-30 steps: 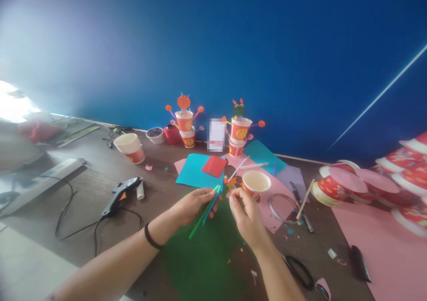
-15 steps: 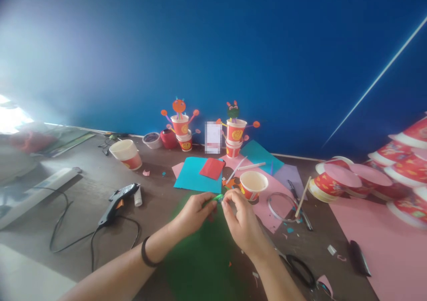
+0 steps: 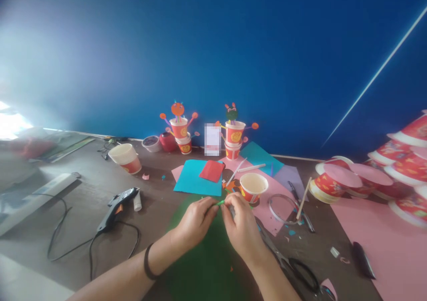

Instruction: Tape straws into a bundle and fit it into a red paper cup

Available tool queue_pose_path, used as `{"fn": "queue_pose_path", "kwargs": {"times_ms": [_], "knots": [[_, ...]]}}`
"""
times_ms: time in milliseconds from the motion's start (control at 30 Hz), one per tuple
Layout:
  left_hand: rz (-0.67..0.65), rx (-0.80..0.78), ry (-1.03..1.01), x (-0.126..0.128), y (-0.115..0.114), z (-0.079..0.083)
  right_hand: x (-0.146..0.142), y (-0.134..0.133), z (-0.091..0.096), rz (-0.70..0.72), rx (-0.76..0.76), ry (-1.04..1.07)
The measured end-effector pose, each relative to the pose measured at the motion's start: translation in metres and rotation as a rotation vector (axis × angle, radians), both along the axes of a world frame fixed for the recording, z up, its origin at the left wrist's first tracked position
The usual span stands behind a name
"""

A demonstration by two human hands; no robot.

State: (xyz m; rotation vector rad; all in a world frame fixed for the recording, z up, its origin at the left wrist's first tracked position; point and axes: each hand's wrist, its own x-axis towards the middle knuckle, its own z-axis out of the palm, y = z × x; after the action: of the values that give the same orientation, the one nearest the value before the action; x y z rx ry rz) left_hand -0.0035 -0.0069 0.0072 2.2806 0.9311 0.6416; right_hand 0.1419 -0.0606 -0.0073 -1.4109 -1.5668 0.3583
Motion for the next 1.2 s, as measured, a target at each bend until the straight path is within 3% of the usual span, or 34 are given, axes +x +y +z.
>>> {"fn": "queue_pose_path", "kwargs": {"times_ms": [367,733,1000,1200], "knots": [[0.01,0.14,0.051,-0.002,0.001,-0.002,-0.006,-0.002,0.002,-0.092,-0.024,0.025],[0.029,0.269,0.083,-0.004,0.001,-0.001,-0.013,-0.005,0.009,-0.199,-0.165,0.124],[0.023,0.275,0.077,-0.006,0.002,0.0,-0.014,-0.004,0.007,-0.238,-0.209,0.196],[0.006,0.118,0.025,-0.006,0.006,0.001,-0.009,-0.002,0.006,-0.121,-0.187,0.241]]}}
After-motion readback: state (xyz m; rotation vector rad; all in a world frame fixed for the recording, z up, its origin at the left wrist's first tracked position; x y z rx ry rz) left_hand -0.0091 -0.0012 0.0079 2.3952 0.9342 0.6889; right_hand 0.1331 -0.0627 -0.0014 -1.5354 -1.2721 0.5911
